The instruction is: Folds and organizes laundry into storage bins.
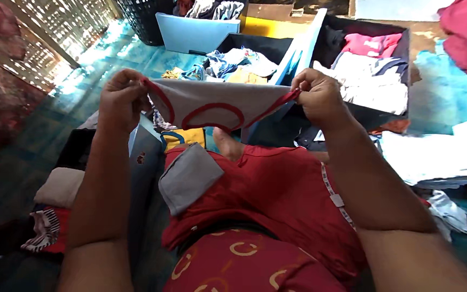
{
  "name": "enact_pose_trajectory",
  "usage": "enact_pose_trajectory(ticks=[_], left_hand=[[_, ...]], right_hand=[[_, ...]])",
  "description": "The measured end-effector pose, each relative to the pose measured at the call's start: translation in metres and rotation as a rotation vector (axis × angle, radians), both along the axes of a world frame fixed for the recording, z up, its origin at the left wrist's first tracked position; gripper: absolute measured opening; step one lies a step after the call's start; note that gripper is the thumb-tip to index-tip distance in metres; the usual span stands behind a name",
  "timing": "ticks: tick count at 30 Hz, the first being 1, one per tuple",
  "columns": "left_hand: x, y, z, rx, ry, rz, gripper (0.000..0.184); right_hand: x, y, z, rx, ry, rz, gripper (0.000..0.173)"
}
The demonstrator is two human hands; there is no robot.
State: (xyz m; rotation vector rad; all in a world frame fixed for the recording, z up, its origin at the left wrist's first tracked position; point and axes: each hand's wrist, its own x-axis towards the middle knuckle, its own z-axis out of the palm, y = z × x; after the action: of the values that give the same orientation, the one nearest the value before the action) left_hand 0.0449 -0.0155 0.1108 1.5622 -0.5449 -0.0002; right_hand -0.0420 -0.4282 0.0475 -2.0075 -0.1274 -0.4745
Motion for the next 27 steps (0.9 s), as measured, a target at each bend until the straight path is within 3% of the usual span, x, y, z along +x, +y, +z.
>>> enact_pose_trajectory(ticks=[4, 7, 12, 15, 18, 21, 27], left_hand=[[-0.002, -0.001, -0.006, -0.163, 0.142, 0.022, 0.024], [-0.012, -0.017, -0.009, -0.158, 0.33, 0.109, 0.021], [-0.018, -0.042, -0.038, -0.356, 0.553, 0.202, 0.022], [-0.017, -0.048, -0.063, -0.428, 0.5, 0.158, 0.013], [-0.015, -0.053, -0.082, -0.462, 0.465, 0.171, 0.017], [-0.011, -0.057, -0.091, -0.472, 0.438, 0.141, 0.017], [-0.002, -0.064, -0.098, -0.409, 0.362, 0.209, 0.014]], right_hand=[[-0.005, -0.004, -0.007, 0.578, 0.204, 0.295, 0.021], [-0.009, 0.005, -0.01, 0.795, 0.27, 0.435, 0.026], [-0.003, 0.022, -0.029, 0.728, 0.311, 0.28, 0.024], [0.003, 0.02, -0.051, 0.784, 0.334, 0.339, 0.021], [0.001, 0.017, -0.059, 0.799, 0.361, 0.386, 0.02], [-0.001, 0.019, -0.058, 0.702, 0.41, 0.288, 0.026], [0.002, 0.023, -0.068, 0.521, 0.423, 0.151, 0.019]])
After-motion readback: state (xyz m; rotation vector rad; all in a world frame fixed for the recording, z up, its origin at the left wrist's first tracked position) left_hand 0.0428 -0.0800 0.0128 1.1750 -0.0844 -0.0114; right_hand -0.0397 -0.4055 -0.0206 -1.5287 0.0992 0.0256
